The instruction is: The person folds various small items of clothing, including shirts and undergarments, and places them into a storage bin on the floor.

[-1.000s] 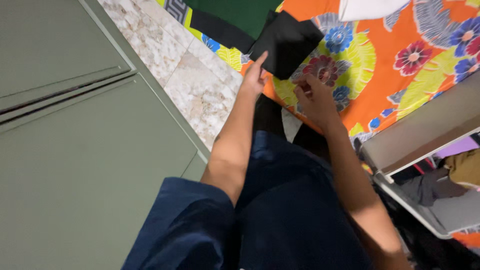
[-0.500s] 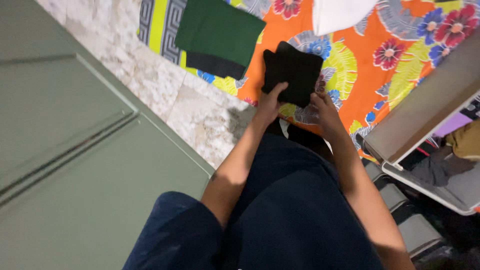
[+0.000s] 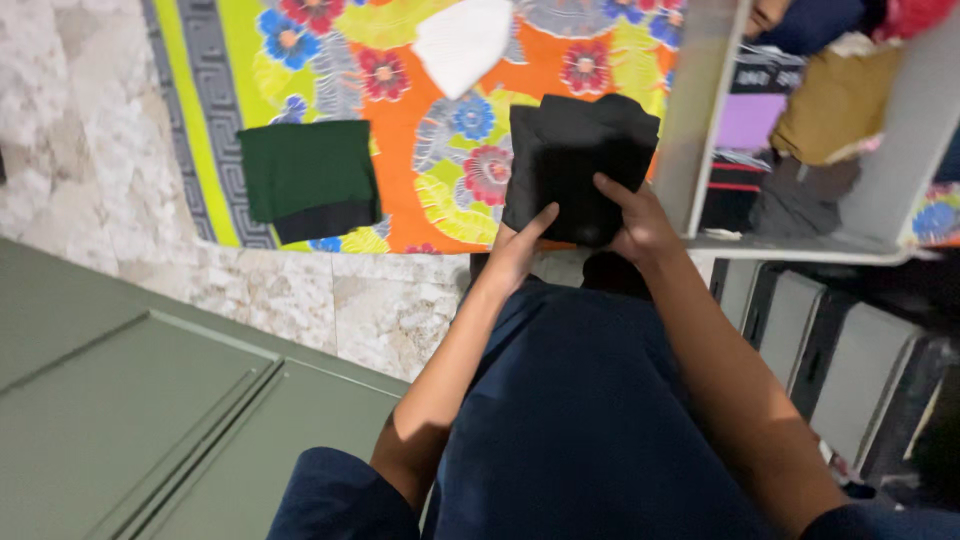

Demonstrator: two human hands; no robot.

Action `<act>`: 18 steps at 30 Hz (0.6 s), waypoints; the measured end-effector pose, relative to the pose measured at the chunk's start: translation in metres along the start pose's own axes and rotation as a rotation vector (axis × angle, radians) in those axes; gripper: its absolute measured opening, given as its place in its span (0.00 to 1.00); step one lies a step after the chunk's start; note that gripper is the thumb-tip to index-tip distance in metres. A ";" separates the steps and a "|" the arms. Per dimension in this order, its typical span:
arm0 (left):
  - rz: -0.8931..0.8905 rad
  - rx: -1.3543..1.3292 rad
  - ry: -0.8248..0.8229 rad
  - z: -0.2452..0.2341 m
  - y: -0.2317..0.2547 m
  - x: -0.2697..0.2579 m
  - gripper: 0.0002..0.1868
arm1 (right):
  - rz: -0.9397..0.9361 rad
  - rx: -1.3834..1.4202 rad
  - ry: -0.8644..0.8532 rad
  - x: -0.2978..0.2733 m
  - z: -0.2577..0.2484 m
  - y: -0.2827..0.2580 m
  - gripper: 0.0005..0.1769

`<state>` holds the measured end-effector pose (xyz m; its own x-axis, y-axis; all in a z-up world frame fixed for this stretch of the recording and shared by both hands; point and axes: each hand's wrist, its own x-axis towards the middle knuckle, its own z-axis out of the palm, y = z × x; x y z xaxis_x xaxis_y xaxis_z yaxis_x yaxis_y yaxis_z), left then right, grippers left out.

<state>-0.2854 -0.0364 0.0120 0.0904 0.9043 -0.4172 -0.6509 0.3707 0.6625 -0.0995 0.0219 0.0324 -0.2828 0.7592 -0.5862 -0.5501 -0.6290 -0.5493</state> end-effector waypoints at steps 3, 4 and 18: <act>-0.083 -0.113 -0.117 0.026 -0.021 0.000 0.37 | 0.006 0.047 0.062 -0.034 -0.031 -0.043 0.27; -0.118 -0.193 -0.150 0.037 -0.029 0.002 0.40 | -0.019 0.056 0.071 -0.045 -0.045 -0.056 0.28; 0.008 0.239 -0.262 0.275 -0.230 0.089 0.38 | -0.108 -0.288 0.290 -0.134 -0.309 -0.212 0.30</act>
<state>0.0797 0.0173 -0.0064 0.2970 0.9194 -0.2580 -0.4603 0.3746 0.8049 0.2974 0.0013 0.0436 0.0196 0.7710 -0.6366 -0.3112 -0.6003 -0.7367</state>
